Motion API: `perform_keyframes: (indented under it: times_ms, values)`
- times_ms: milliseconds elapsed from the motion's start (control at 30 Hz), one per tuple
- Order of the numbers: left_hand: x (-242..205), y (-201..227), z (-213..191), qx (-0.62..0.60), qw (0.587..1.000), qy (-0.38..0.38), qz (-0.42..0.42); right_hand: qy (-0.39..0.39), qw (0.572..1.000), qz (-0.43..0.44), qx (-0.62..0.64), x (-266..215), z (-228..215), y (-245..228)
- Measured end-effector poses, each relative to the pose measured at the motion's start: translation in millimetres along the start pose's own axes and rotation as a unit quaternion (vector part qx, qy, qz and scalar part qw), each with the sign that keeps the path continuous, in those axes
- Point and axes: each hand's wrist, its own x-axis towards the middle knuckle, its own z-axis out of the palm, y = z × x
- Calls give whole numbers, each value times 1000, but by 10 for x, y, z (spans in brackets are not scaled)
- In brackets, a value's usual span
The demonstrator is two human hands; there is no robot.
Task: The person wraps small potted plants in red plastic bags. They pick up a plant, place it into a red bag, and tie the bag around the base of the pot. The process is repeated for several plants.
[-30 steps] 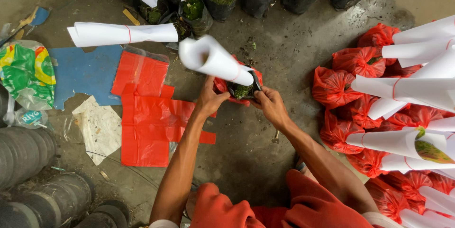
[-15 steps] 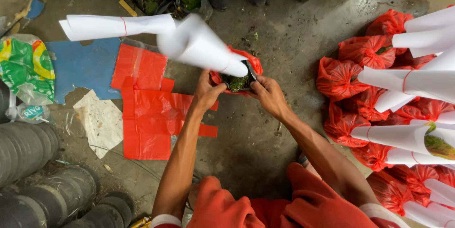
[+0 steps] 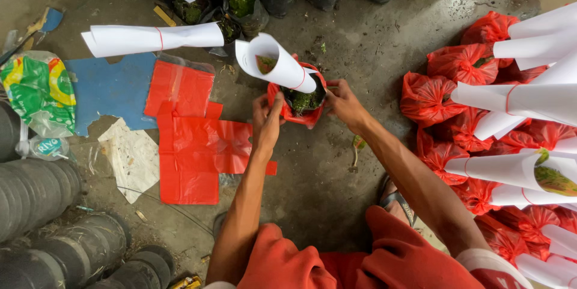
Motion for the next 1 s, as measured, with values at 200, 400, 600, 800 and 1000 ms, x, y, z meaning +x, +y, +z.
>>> perform_keyframes:
  times_ms: [200, 400, 600, 800, 1000]
  values:
    - [129, 395, -38, -17, 997, -56, 59, -20, 996, -77, 28, 83, -234, -151]
    - [-80, 993, -109, 183, 970, 15, 163, 42, 972, -231, 9, -302, -385, -585]
    - [-258, 1047, -237, 356, 904, 0, 236, 172, 819, -360, -411, -669, -329, -664]
    - [-496, 836, -211, 389, 879, 25, 274, 28, 944, -325, -53, -869, -230, -446]
    - [-605, 741, 86, 324, 796, -75, 506, -84, 927, -350, 105, -779, -67, -237]
